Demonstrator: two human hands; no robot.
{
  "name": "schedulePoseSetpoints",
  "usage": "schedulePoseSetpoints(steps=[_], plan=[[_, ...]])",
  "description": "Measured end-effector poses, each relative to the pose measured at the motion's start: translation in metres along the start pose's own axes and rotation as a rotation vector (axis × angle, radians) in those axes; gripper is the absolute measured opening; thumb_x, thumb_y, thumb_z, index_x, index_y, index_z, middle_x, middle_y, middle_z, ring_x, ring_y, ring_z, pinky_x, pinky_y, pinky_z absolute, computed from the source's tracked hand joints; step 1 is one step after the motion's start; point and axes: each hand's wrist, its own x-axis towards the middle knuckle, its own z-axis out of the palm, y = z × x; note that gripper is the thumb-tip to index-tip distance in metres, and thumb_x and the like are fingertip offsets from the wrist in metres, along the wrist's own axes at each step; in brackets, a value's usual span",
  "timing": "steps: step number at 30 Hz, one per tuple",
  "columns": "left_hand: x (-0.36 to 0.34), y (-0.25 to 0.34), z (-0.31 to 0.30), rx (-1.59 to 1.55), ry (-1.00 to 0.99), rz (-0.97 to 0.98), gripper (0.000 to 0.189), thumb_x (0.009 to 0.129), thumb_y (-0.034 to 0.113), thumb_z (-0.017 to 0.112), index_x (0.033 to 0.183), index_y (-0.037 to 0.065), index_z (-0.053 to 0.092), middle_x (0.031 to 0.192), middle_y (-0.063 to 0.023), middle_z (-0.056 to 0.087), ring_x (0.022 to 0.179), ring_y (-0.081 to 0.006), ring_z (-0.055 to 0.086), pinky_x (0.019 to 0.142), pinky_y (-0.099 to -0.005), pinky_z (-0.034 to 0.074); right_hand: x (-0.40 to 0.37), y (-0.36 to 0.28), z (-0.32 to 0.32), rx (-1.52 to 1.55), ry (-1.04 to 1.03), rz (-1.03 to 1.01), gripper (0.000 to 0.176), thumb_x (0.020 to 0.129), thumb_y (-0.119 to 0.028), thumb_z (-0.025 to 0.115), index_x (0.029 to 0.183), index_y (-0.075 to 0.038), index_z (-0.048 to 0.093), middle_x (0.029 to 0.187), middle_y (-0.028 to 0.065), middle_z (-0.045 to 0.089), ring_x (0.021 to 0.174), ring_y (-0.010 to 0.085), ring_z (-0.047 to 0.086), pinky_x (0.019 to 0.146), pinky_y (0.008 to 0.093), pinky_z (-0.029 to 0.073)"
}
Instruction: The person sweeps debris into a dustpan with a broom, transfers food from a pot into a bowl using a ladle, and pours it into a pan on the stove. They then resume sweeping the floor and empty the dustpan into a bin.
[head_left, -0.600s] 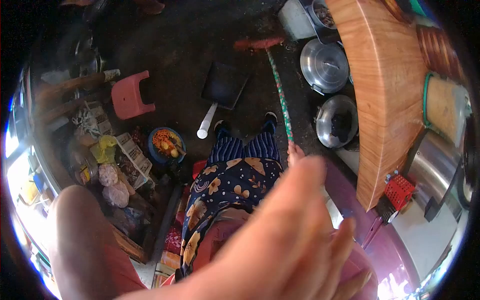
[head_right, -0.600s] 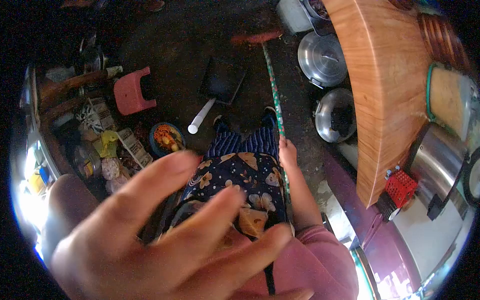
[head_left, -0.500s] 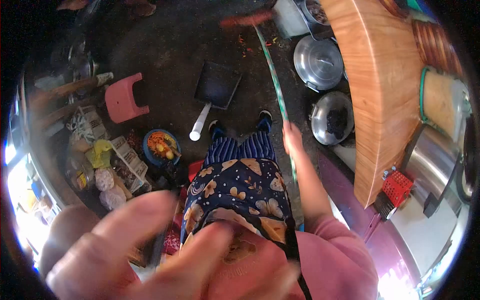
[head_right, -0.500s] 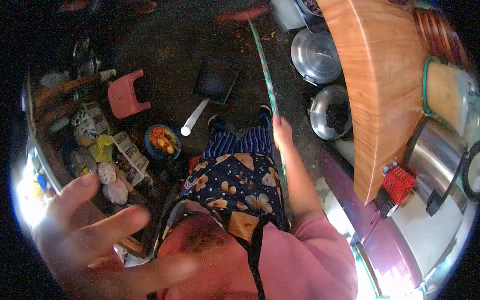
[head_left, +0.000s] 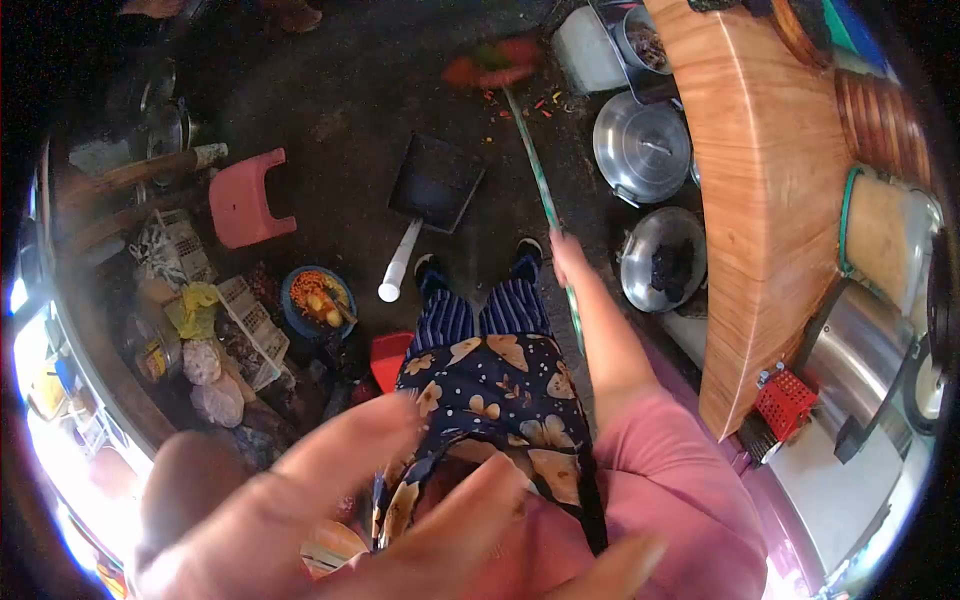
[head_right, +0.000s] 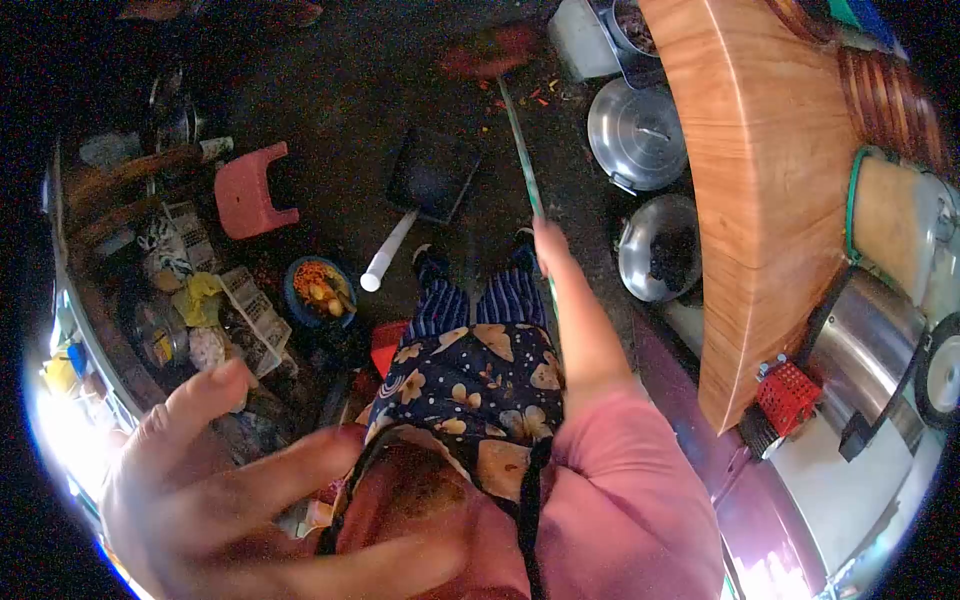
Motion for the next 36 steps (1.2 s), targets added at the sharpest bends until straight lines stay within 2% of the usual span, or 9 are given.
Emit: schedulePoseSetpoints(steps=[2,4,5,7,10,15,19,24,36], plan=[[-0.114,0.046,-0.036,-0.405,-0.039,-1.774,0.015,0.070,0.020,0.061,0.078,0.007,0.063,0.068,-0.0007,0.063,0.067,-0.0096,0.061,0.065,-0.0246,0.049,-0.042,0.059,-0.014,0.002,0.156,-0.055,0.044,0.089,-0.048,0.045,0.067,-0.010,0.043,0.043,0.0032,0.037,0.027,0.0172,0.033,0.028,0.0337,0.021],[-0.091,0.009,-0.005,0.292,-0.155,-0.905,0.037,0.070,0.006,0.057,0.106,-0.003,0.055,0.077,-0.0072,0.067,0.071,-0.0169,0.064,0.075,-0.0291,0.048,-0.060,0.132,-0.024,-0.080,0.291,-0.230,0.044,0.088,-0.050,0.046,0.069,-0.010,0.044,0.045,-0.0003,0.035,0.029,0.0127,0.031,0.028,0.0303,0.021],[-0.105,-0.037,-0.007,-0.535,0.047,-0.947,0.055,0.067,-0.004,0.057,0.121,-0.003,0.047,0.097,-0.0133,0.065,0.087,-0.0221,0.062,0.078,-0.0332,0.048,-0.073,0.121,-0.026,-0.067,0.285,-0.242,0.044,0.088,-0.050,0.046,0.069,-0.010,0.044,0.045,-0.0003,0.035,0.029,0.0127,0.031,0.028,0.0303,0.021],[-0.182,-0.081,0.076,-0.445,-0.073,-1.404,0.072,0.059,-0.011,0.062,0.128,0.001,0.044,0.123,-0.0181,0.052,0.109,-0.0243,0.054,0.091,-0.0318,0.042,-0.109,0.094,-0.038,-0.115,0.243,-0.130,0.045,0.088,-0.051,0.046,0.069,-0.011,0.044,0.045,-0.0013,0.035,0.029,0.0114,0.030,0.028,0.0289,0.021],[-0.263,-0.094,0.228,-0.496,-0.266,-1.346,0.102,0.053,0.002,0.077,0.139,0.005,0.023,0.134,-0.0192,0.041,0.120,-0.0292,0.045,0.101,-0.0337,0.035,-0.045,0.055,-0.042,-0.027,0.141,-0.176,0.046,0.087,-0.054,0.044,0.071,-0.012,0.041,0.045,-0.0018,0.033,0.029,0.0107,0.030,0.028,0.0279,0.021],[-0.254,-0.075,0.396,-0.828,0.484,-1.407,0.088,0.056,-0.002,0.078,0.134,0.004,0.036,0.126,-0.0162,0.050,0.100,-0.0174,0.056,0.085,-0.0292,0.045,-0.072,0.056,-0.025,0.248,0.037,0.134,0.042,0.088,-0.051,0.044,0.072,-0.012,0.039,0.043,-0.0007,0.031,0.026,0.0134,0.027,0.025,0.0295,0.020],[-0.213,-0.074,0.404,-0.723,0.496,-1.592,0.046,0.067,0.004,0.073,0.111,0.003,0.057,0.110,-0.0140,0.061,0.095,-0.0198,0.059,0.083,-0.0306,0.045,-0.143,0.084,-0.027,0.265,0.045,0.161,0.041,0.089,-0.050,0.044,0.072,-0.012,0.042,0.044,-0.0010,0.033,0.028,0.0107,0.030,0.026,0.0296,0.022],[-0.170,-0.104,0.352,-0.685,0.547,-1.371,0.031,0.073,0.001,0.068,0.103,0.003,0.061,0.103,-0.0077,0.063,0.095,-0.0163,0.057,0.084,-0.0286,0.044,-0.191,0.036,-0.060,-0.504,0.337,-0.129,0.039,0.089,-0.040,0.045,0.090,-0.002,0.052,0.077,0.0240,0.060,0.075,0.0459,0.056,0.066,0.0531,0.042],[-0.100,-0.184,0.319,-0.329,0.190,-1.215,0.023,0.073,0.019,0.071,0.093,0.012,0.063,0.085,-0.0092,0.065,0.080,-0.0223,0.063,0.071,-0.0339,0.048,-0.110,0.030,-0.085,-0.942,0.285,-0.058,0.047,0.083,-0.019,0.053,0.127,-0.010,0.040,0.091,0.0186,0.062,0.083,0.0351,0.061,0.071,0.0466,0.049]])
